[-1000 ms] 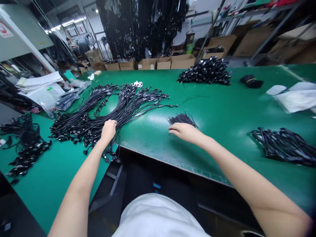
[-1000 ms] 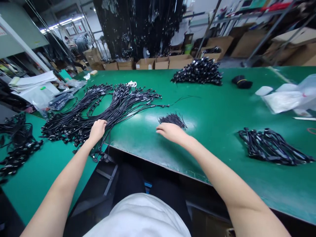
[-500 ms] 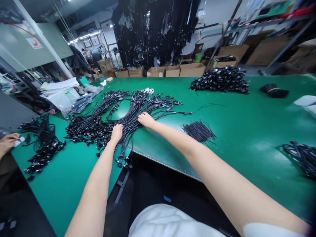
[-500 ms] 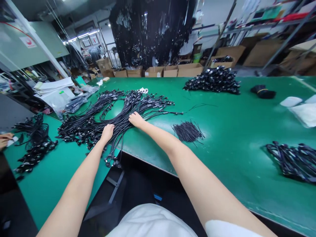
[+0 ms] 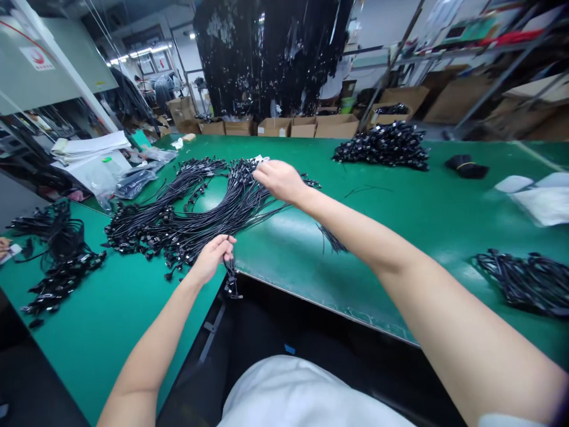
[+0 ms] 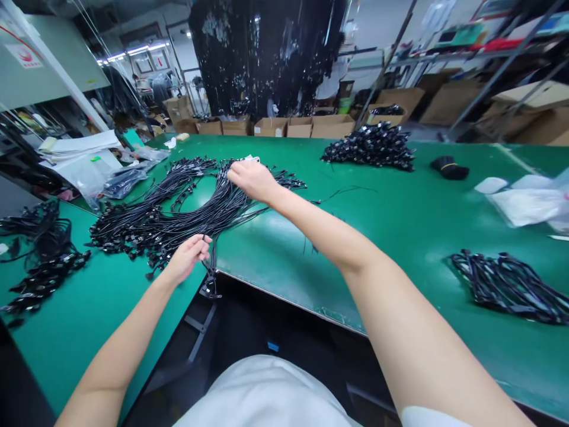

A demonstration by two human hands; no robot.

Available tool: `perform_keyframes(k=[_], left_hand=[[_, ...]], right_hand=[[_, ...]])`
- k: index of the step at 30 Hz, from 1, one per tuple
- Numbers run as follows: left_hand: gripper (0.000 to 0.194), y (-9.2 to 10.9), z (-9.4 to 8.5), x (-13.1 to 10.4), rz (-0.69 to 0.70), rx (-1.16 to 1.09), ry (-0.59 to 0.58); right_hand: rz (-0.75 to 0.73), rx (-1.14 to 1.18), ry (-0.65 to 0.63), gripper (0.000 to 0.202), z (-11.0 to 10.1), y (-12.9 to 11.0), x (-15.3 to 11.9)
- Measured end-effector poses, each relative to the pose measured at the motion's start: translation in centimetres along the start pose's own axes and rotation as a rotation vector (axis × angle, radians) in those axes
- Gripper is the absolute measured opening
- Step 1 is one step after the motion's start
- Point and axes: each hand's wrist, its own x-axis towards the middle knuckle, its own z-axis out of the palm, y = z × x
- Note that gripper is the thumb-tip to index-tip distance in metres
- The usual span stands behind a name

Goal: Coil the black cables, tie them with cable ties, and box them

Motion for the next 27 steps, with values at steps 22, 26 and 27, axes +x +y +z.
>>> perform_keyframes(k=[22, 26, 27], left_hand=[[0.021, 5.0, -0.6, -2.3, -0.033, -0.790, 0.262], [0.020, 4.0, 4.1, -0.8, 0.064, -0.306, 0.158], [0.023, 3.8, 5.7, -0.7, 0.139, -0.121, 0.113]], right_hand=[[0.639, 0.277, -0.101, 0.038, -15.0, -1.3, -23.3], [0.638, 0.380, -0.416, 0.031, -16.1, -6.2, -26.4], [0.617, 0.381, -0.547, 0.029, -16.2, -7.4, -26.3]])
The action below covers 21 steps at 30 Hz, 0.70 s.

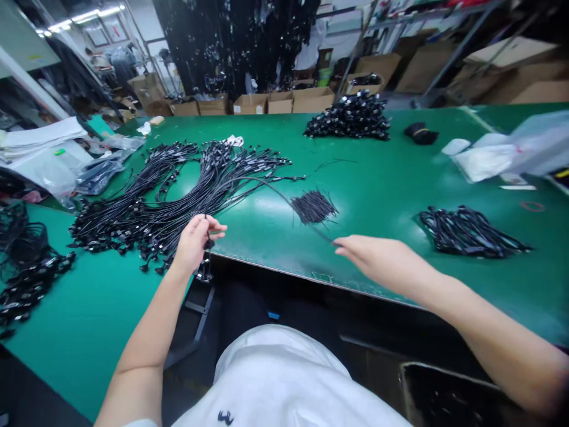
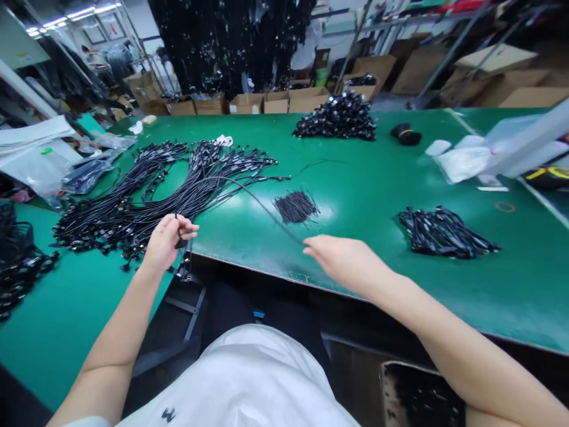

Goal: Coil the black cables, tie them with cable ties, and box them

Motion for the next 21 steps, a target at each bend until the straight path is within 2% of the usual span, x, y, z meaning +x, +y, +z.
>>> perform_keyframes(k=[2, 4, 6, 8, 9, 12, 15, 17, 21], left_hand=[[0.022, -0.6, 3.3, -0.7, 0.179, 0.347, -0.102], [0.022, -1.0, 6.4, -1.7, 0.280, 0.586, -0.223], [0.024, -1.3, 8.6, -2.8, 0.205, 0.628, -0.414], [0.026, -1.4, 9.7, -3.5, 0.024, 0.482, -0.572], [0.028, -1.4, 9.8, -3.6, -0.058, 0.370, -0.599], [0.032, -0.8, 8.9, -3.3, -0.235, 0.038, -0.579], [0.028, 0.6, 6.9, -2.4, -0.373, -0.203, -0.537], [0.022, 1.7, 5.5, -1.8, -0.397, -0.402, -0.418], [0.030, 3.6, 3.9, -0.7, -0.283, -0.743, -0.114]], right_hand=[[-0.063, -0.033, -0.210, 0.026, 0.4, -2.2, -0.4], [-0.166, 0.007, -0.267, 0.024, 0.1, -4.1, 0.3], [-0.197, 0.053, -0.139, 0.023, -0.7, -5.1, 1.7], [-0.159, 0.085, 0.041, 0.022, -1.5, -4.7, 3.4], [-0.131, 0.101, 0.112, 0.023, -1.8, -4.0, 4.1], [-0.051, 0.153, 0.211, 0.024, -2.0, -0.8, 5.7], [-0.015, 0.224, 0.214, 0.023, -0.8, 2.7, 5.9], [-0.017, 0.318, 0.185, 0.024, 0.6, 4.5, 5.3], [-0.009, 0.452, 0.189, 0.028, 3.4, 5.9, 3.2]])
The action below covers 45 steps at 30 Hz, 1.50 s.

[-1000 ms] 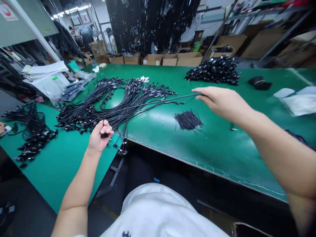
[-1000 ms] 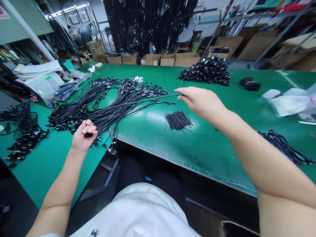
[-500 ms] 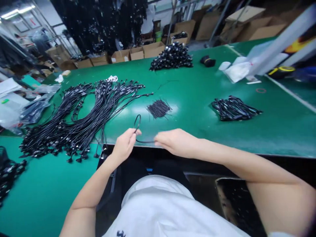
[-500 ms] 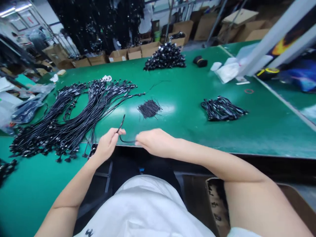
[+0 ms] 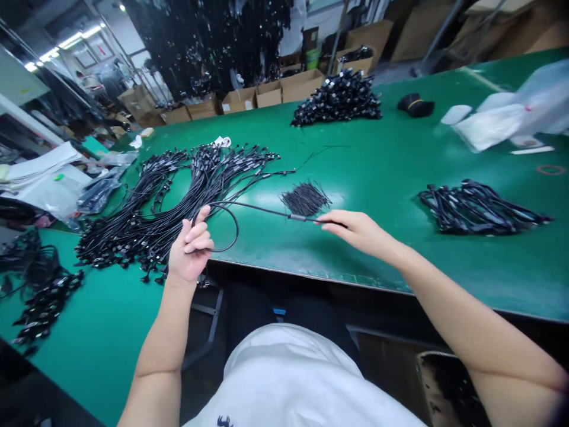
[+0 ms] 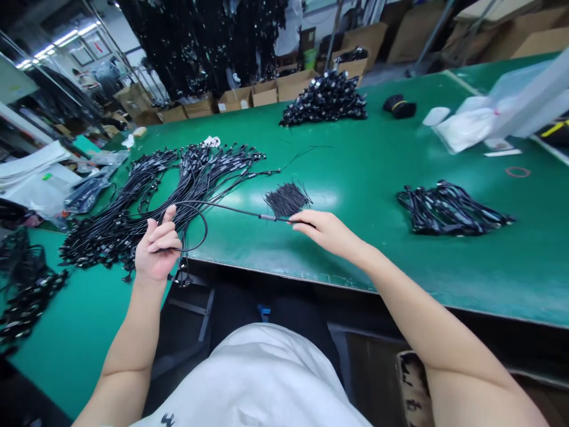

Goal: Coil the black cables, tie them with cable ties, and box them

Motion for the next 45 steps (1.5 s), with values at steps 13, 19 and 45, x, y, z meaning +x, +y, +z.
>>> perform_keyframes(k=[13, 19, 45], left_hand=[[0.036, -0.5, 0.0, 1.3, -0.064, -0.124, 0.004], [0.032, -2.6, 0.0, 2.1, 0.053, 0.270, -0.048], [0.047, -11.9, 0.7, 0.2, -0.198, 0.466, -0.055]], right_hand=[[-0.076, -0.169, 0.155, 0.031, -0.5, 0.0, -1.4], [-0.211, -0.440, -0.079, 0.029, 1.9, -4.5, -1.4], [0.333, 1.749, 0.330, 0.041, 9.2, -10.4, 3.5]])
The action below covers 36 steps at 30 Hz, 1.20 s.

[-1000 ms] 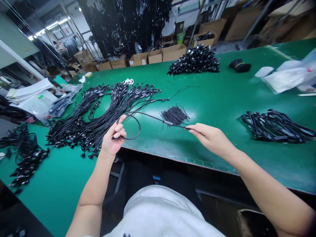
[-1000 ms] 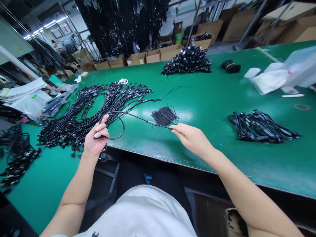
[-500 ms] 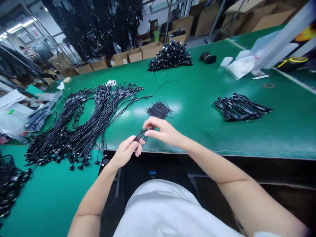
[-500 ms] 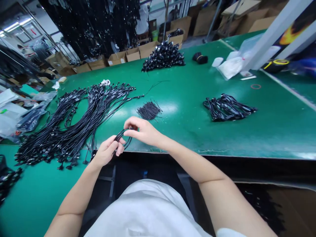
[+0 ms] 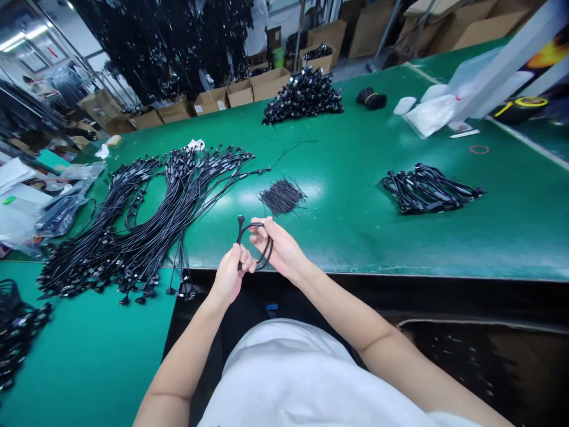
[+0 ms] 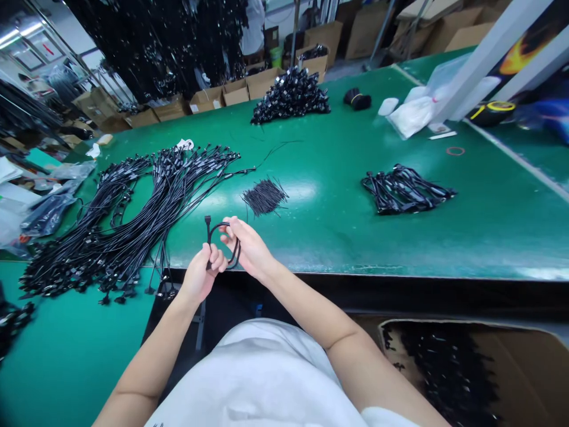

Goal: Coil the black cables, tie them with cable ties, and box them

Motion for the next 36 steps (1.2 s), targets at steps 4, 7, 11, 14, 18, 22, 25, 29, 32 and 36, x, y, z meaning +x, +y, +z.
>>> perform_keyframes(k=[4, 7, 11, 14, 18, 22, 25, 29, 32, 36], left_hand=[[0.050, -1.1, -0.1, 0.4, 0.076, 0.121, 0.058], [0.049, -1.3, -0.2, 0.5, 0.066, 0.185, 0.000], [0.036, -1.0, -0.3, 0.9, 0.114, 0.233, -0.012], [0.039, -0.6, -0.2, 1.3, 0.061, 0.284, -0.135], [0.037, -0.5, 0.3, 1.5, -0.120, 0.222, -0.278], [0.043, -1.0, 1.0, 1.5, -0.239, 0.159, -0.206], [0.045, -1.1, 1.4, 1.5, -0.213, 0.113, -0.202], [0.044, -1.3, 1.8, 1.5, -0.244, -0.032, -0.179], [0.043, -1.6, 1.9, 1.8, -0.297, -0.143, -0.157], [0.043, -1.8, 1.8, 2.2, -0.318, -0.198, -0.180]], right_hand=[[-0.030, -0.043, -0.047, 0.045, 1.2, 0.7, -0.1], [-0.035, -0.100, -0.025, 0.041, 1.8, 0.6, 0.3], [-0.123, -0.113, -0.015, 0.034, 2.1, 0.3, 1.2], [-0.134, -0.135, -0.008, 0.035, 1.9, 0.0, 1.6], [0.042, -0.272, -0.128, 0.039, 0.8, -0.7, 2.0], [0.092, -0.309, -0.189, 0.042, -0.2, -1.2, 2.4], [-0.002, -0.351, -0.181, 0.042, -0.3, -1.3, 2.4], [-0.071, -0.411, -0.176, 0.043, -0.2, -1.4, 2.2], [-0.118, -0.434, -0.170, 0.041, -0.5, -1.4, 2.4], [-0.157, -0.462, -0.155, 0.040, -1.1, -1.4, 2.8]])
